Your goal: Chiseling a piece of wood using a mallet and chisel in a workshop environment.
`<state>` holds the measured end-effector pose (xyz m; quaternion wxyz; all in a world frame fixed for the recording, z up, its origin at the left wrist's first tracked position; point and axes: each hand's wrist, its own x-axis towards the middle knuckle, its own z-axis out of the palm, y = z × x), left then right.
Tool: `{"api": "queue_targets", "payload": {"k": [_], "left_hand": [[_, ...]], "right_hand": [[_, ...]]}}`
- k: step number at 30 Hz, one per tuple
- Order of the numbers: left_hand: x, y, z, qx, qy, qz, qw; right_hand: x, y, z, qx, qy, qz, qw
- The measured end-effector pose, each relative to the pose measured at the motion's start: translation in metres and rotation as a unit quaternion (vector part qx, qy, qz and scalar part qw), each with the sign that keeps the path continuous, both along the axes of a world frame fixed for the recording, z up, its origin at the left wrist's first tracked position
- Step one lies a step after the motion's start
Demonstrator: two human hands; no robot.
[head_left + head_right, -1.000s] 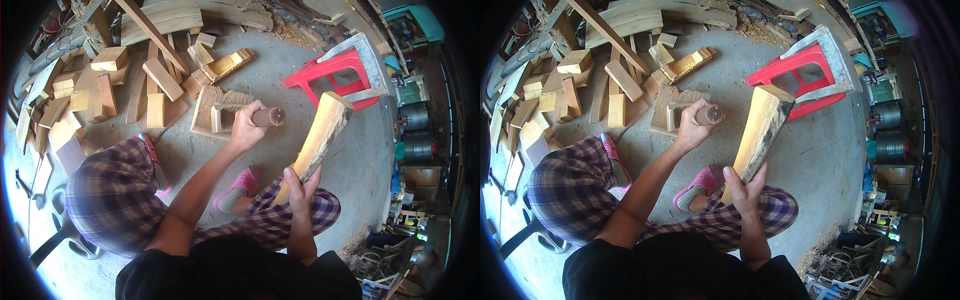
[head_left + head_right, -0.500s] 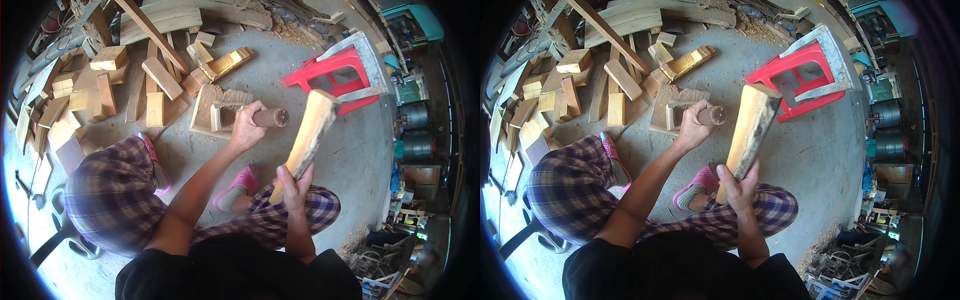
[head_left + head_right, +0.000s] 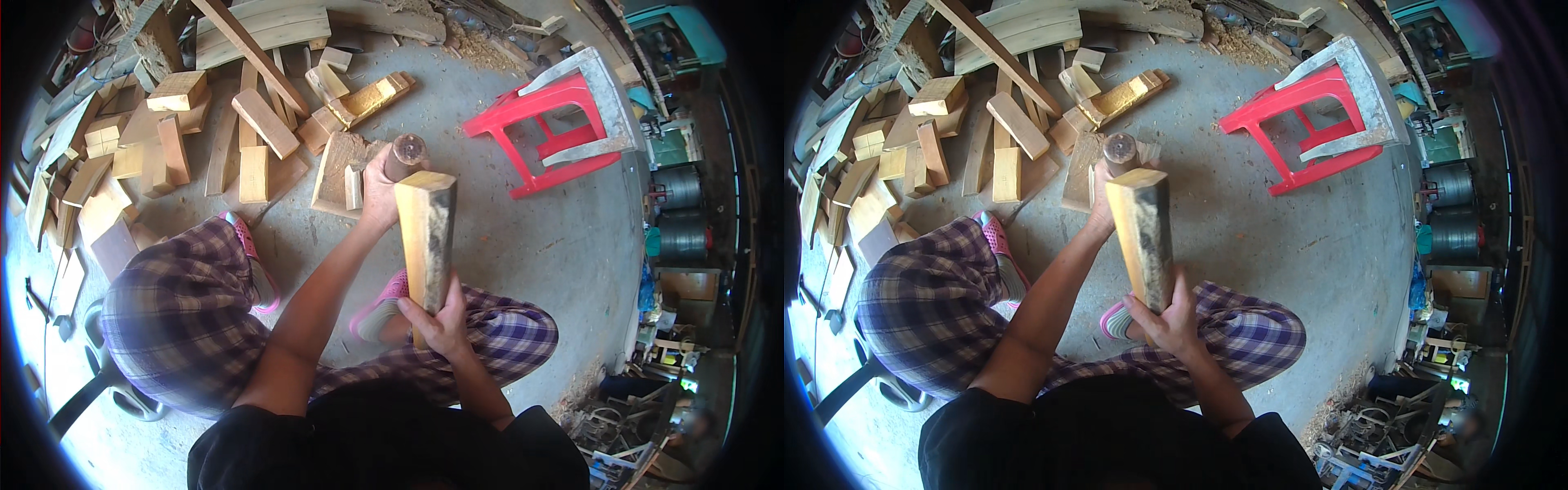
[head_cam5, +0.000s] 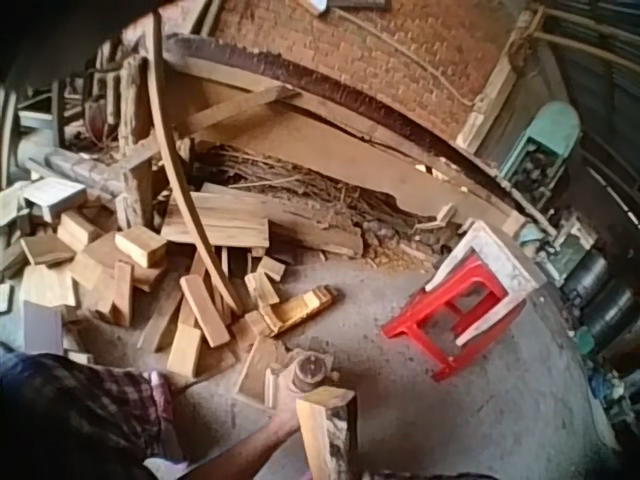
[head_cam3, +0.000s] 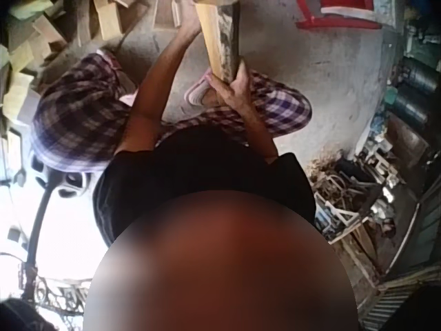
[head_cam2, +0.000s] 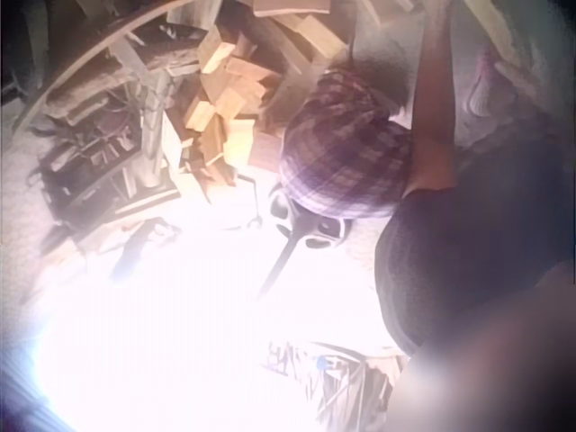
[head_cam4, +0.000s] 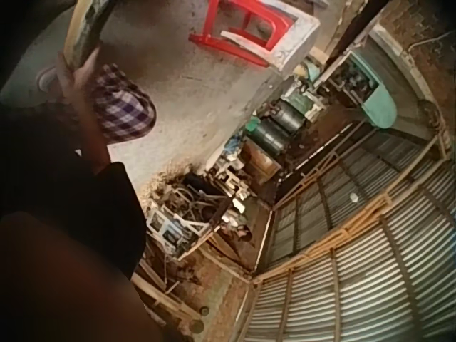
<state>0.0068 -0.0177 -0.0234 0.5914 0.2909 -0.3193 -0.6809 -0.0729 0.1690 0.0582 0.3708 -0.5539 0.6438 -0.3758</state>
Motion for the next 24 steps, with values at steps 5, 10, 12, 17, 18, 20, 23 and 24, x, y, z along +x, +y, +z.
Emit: {"api": "queue_targets", "payload": {"k": [5, 10, 12, 17, 18, 20, 23, 24], "left_hand": [[0.007, -0.001, 0.005, 0.002, -0.043, 0.0, 0.999], [-0.007, -0.001, -0.008, -0.018, -0.078, 0.042, 0.996], [-0.009, 0.0, -0.012, -0.035, -0.111, 0.051, 0.992], [-0.012, 0.004, -0.005, -0.083, -0.154, 0.075, 0.982], [-0.012, 0.005, -0.004, -0.083, -0.154, 0.075, 0.982], [-0.009, 0.006, 0.002, -0.08, -0.145, 0.075, 0.983], [-0.011, 0.004, -0.004, -0.083, -0.128, 0.089, 0.984], [-0.011, 0.003, -0.007, -0.083, -0.128, 0.091, 0.984]], "right_hand": [[0.002, -0.003, 0.0, -0.074, 0.076, 0.043, 0.994], [0.004, -0.005, 0.009, -0.083, -0.047, -0.009, 0.995], [0.004, -0.007, 0.01, -0.077, -0.068, -0.027, 0.994], [0.0, -0.005, 0.005, -0.081, -0.076, -0.042, 0.993], [0.0, -0.005, 0.004, -0.081, -0.076, -0.042, 0.993], [0.0, -0.004, 0.004, -0.07, -0.053, -0.026, 0.996], [0.001, -0.005, 0.004, -0.062, -0.055, -0.027, 0.996], [0.002, -0.005, 0.004, -0.062, -0.055, -0.025, 0.996]]}}
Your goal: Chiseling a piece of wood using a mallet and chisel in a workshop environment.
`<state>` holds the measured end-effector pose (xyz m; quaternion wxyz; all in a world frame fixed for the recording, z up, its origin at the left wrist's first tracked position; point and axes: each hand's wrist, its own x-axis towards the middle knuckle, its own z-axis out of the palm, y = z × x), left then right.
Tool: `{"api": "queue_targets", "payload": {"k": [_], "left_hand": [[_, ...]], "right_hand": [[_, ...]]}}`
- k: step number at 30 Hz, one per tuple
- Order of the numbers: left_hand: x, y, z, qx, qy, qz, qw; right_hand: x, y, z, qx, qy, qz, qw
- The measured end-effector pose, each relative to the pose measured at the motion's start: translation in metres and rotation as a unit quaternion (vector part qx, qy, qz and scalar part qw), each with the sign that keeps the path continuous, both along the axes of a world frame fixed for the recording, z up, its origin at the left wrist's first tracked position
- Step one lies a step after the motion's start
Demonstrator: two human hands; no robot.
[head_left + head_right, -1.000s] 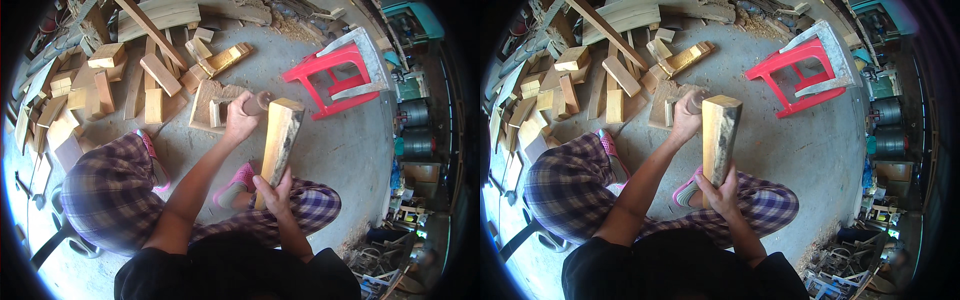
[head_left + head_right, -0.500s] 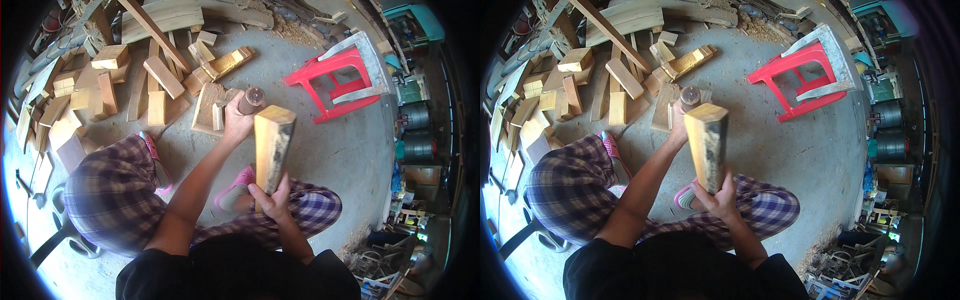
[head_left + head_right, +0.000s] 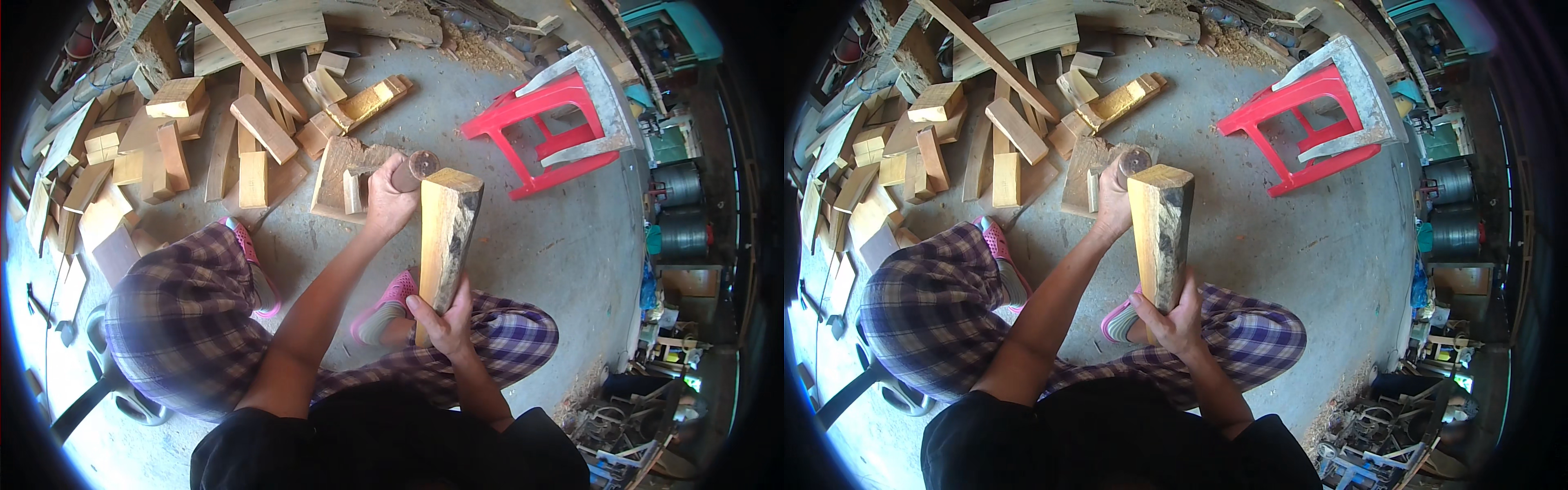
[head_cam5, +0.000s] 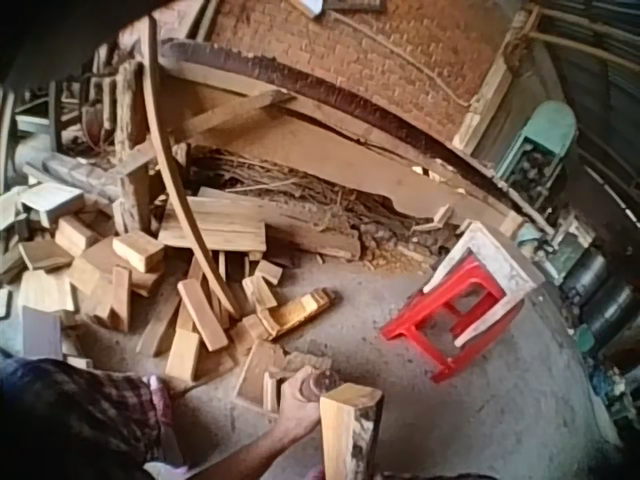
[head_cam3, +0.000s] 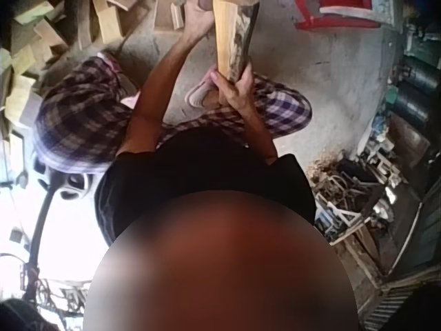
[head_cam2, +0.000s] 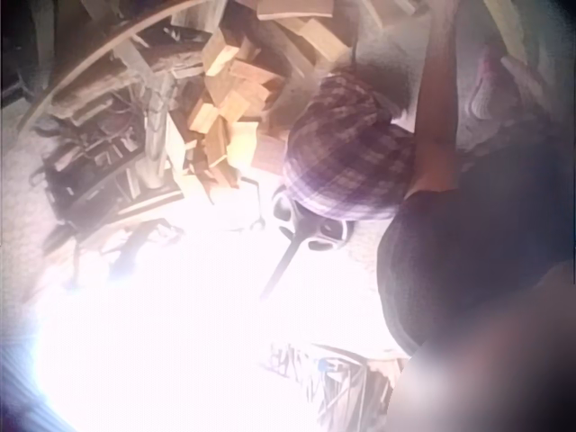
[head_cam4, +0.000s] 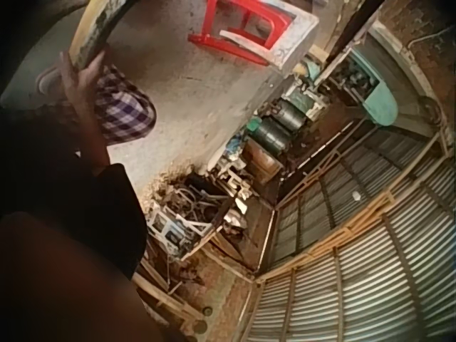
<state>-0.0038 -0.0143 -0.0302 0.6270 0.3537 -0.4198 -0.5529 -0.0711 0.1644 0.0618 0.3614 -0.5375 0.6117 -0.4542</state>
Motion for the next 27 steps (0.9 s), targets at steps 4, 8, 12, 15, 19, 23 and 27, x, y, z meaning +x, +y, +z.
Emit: {"api": "queue_targets", "payload": {"k": [4, 8, 12, 15, 19, 23, 27], "left_hand": [[0.001, -0.001, 0.0, 0.019, 0.016, -0.016, 1.0], [0.005, -0.002, 0.003, 0.04, 0.049, -0.033, 0.997], [0.013, -0.004, 0.016, 0.173, 0.273, -0.127, 0.938], [0.015, -0.008, -0.005, 0.066, 0.051, 0.001, 0.996], [0.02, -0.005, 0.017, 0.096, 0.044, -0.011, 0.994], [0.016, -0.008, 0.006, 0.088, 0.105, 0.003, 0.991], [0.019, -0.008, -0.002, 0.109, 0.002, -0.009, 0.994]], "right_hand": [[-0.001, 0.0, -0.002, 0.005, 0.007, 0.0, 1.0], [-0.003, 0.003, -0.012, 0.035, 0.031, -0.001, 0.999], [-0.007, 0.002, -0.019, 0.038, 0.081, 0.012, 0.996], [0.001, -0.001, -0.017, 0.058, 0.11, 0.06, 0.99], [-0.004, 0.004, -0.023, 0.067, 0.128, 0.073, 0.987], [0.001, 0.007, -0.012, 0.0, 0.073, 0.041, 0.997], [0.002, 0.0, 0.005, -0.057, 0.033, 0.008, 0.998]]}}
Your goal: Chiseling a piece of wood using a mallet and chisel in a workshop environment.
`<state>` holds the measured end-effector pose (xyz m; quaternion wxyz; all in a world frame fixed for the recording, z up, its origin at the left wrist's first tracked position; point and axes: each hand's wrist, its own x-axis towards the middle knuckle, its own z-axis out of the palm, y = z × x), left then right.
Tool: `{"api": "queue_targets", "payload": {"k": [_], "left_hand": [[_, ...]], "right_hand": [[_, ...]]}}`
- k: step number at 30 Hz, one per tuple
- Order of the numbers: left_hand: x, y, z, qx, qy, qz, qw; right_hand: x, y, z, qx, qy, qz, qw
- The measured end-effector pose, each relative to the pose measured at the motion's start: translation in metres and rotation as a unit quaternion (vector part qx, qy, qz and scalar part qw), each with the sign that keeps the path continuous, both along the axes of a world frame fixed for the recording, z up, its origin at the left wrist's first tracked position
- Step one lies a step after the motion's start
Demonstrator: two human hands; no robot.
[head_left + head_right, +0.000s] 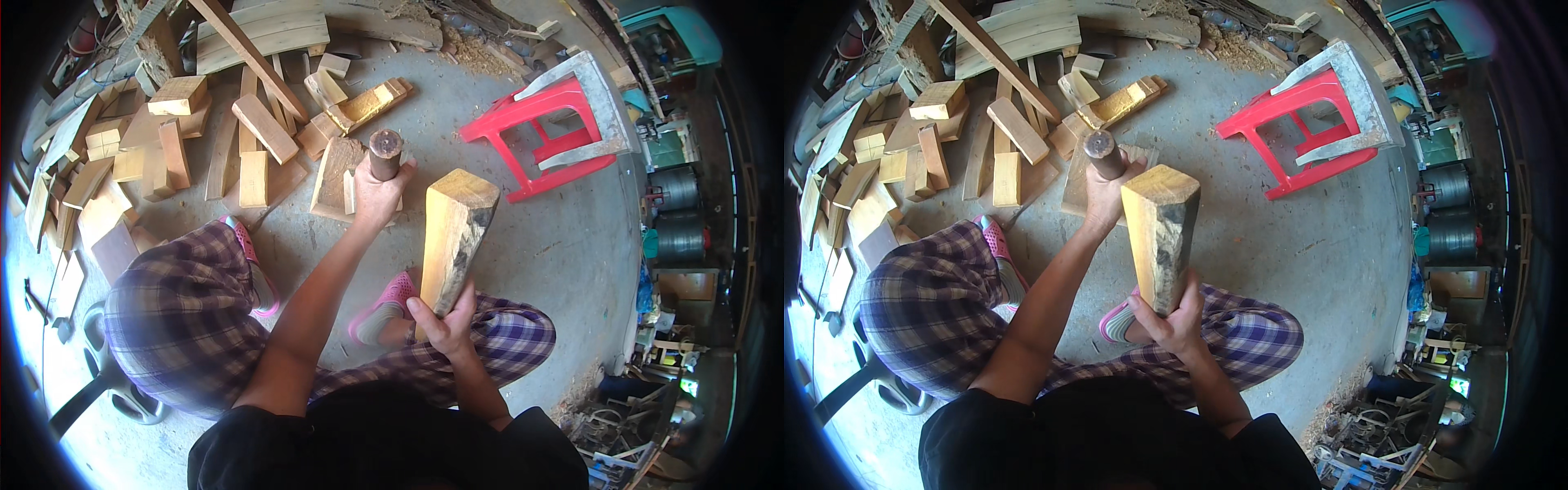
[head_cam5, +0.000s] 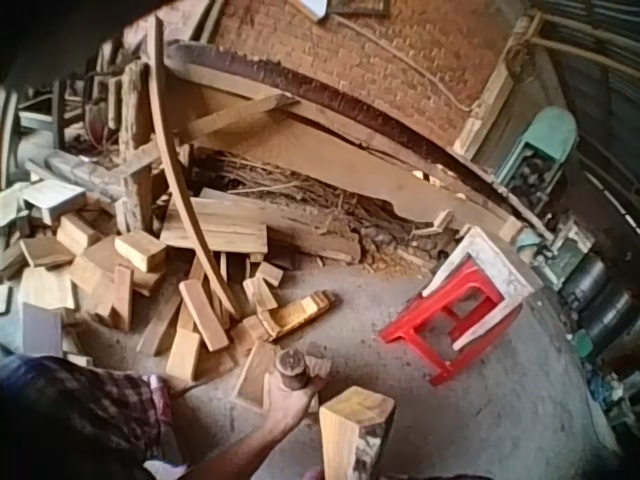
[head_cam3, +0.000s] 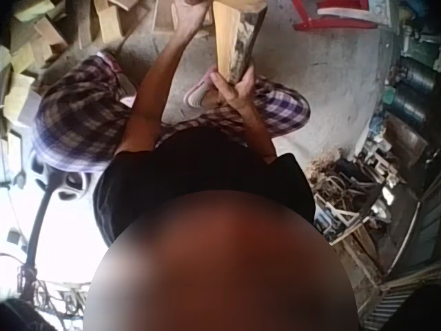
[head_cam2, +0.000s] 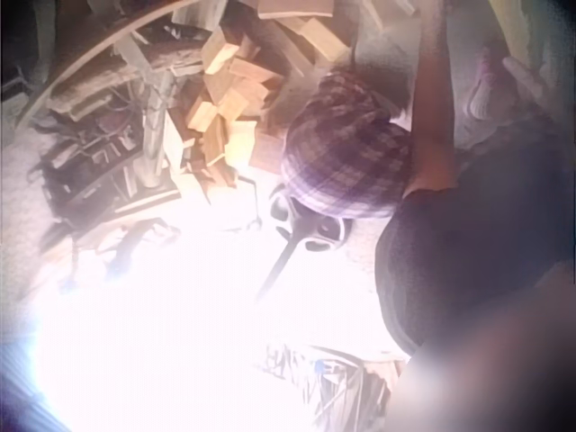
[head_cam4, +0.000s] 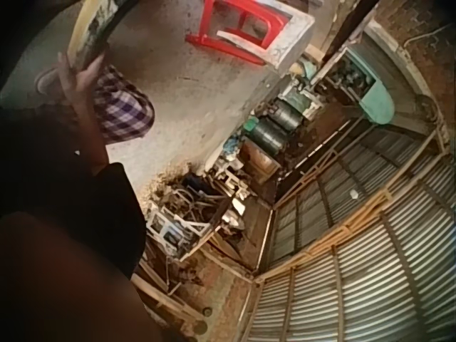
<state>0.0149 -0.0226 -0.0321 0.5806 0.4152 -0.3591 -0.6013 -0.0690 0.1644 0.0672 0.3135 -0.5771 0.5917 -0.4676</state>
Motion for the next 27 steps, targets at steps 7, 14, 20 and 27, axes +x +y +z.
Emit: {"api": "queue_targets", "payload": {"k": [7, 14, 20, 27], "left_hand": [[-0.019, 0.007, 0.0, -0.071, -0.009, -0.003, 0.997], [-0.022, 0.012, -0.009, -0.034, 0.052, -0.06, 0.996], [-0.025, 0.009, -0.007, -0.136, -0.125, 0.018, 0.983], [-0.022, 0.01, 0.0, -0.087, -0.04, 0.007, 0.995]], "right_hand": [[-0.005, 0.0, 0.001, -0.024, 0.01, 0.009, 1.0], [-0.008, -0.001, -0.006, 0.046, 0.072, -0.002, 0.996], [-0.006, 0.002, -0.01, 0.066, 0.1, 0.026, 0.992], [-0.015, -0.008, 0.021, 0.108, -0.119, -0.016, 0.987]]}}
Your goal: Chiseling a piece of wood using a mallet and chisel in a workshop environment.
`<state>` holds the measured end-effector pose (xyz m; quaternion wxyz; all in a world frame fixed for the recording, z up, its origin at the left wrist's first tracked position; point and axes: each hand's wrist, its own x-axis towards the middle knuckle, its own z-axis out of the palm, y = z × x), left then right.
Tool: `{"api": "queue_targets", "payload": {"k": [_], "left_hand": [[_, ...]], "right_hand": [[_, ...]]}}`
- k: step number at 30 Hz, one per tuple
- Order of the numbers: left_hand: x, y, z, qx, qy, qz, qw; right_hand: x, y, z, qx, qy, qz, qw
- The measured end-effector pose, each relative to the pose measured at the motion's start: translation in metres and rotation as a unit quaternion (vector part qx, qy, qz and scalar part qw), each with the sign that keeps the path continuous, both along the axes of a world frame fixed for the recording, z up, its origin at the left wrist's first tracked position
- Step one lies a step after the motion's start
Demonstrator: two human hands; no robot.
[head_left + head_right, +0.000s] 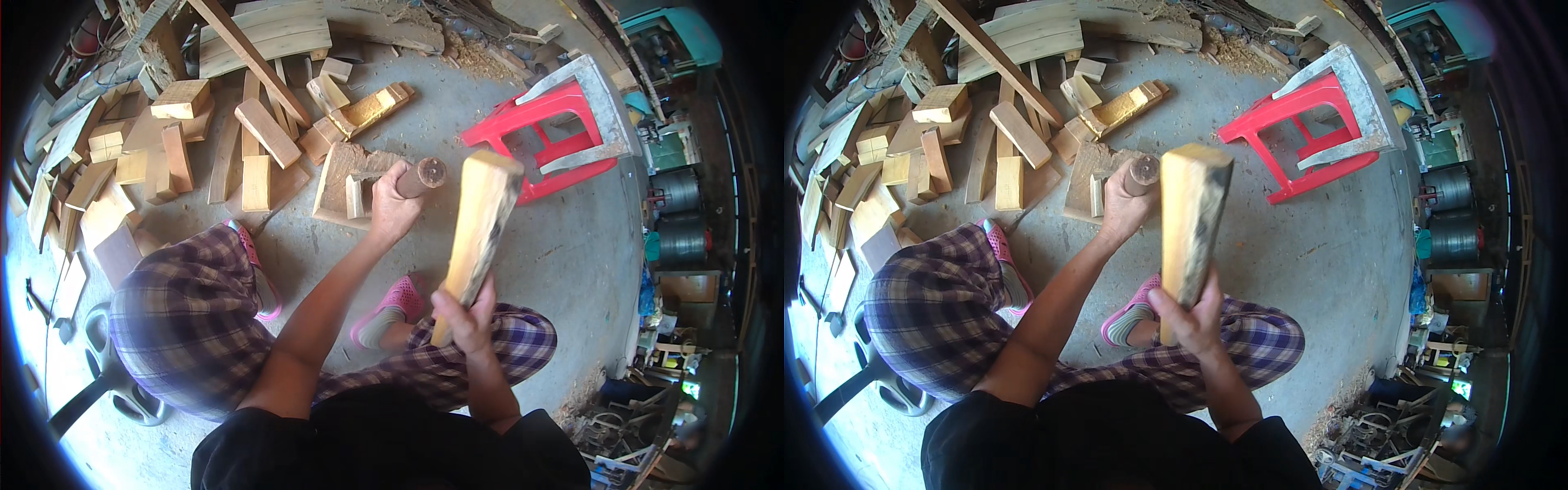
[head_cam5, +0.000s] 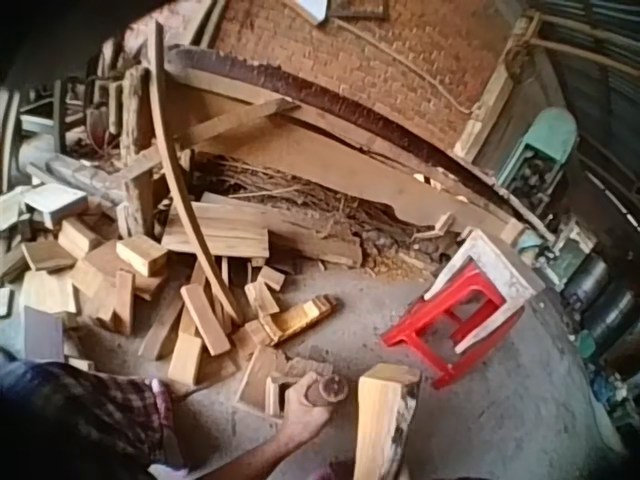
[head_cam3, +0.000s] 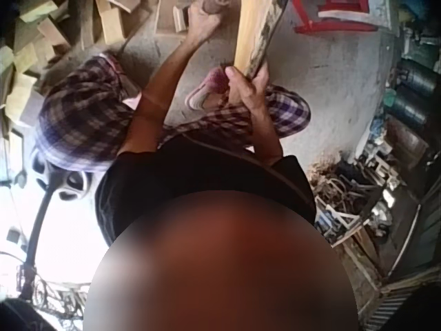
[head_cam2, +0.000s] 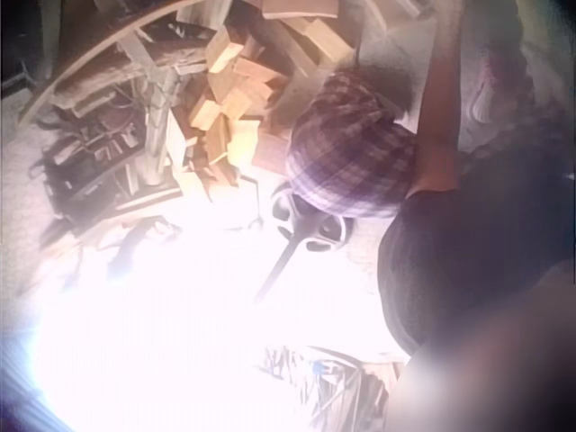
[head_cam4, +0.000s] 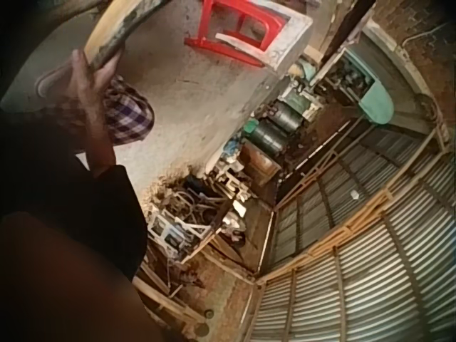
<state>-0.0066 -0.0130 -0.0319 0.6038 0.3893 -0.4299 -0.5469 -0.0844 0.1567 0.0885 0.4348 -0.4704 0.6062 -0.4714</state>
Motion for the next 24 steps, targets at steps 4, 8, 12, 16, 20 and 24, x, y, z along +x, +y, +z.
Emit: {"api": "queue_targets", "payload": {"k": [4, 8, 12, 16, 20, 24], "left_hand": [[0.006, 0.002, 0.003, 0.026, -0.062, -0.036, 0.997], [0.004, -0.002, -0.001, 0.01, -0.045, -0.02, 0.999], [0.004, -0.001, 0.01, 0.078, 0.014, -0.019, 0.997], [0.005, -0.002, 0.014, 0.073, 0.008, -0.016, 0.997], [0.005, -0.002, 0.017, 0.065, 0.0, -0.012, 0.998], [0.006, -0.001, 0.018, 0.063, -0.002, -0.008, 0.998]], "right_hand": [[-0.011, -0.01, 0.006, 0.003, -0.043, -0.042, 0.998], [-0.016, -0.008, 0.012, -0.037, -0.05, -0.081, 0.995], [-0.017, -0.009, 0.015, -0.044, -0.092, -0.091, 0.991], [-0.016, -0.008, 0.013, -0.078, -0.1, -0.082, 0.989], [-0.015, -0.008, 0.011, -0.101, -0.124, -0.079, 0.984], [-0.016, -0.009, 0.005, -0.097, -0.104, -0.083, 0.986]]}}
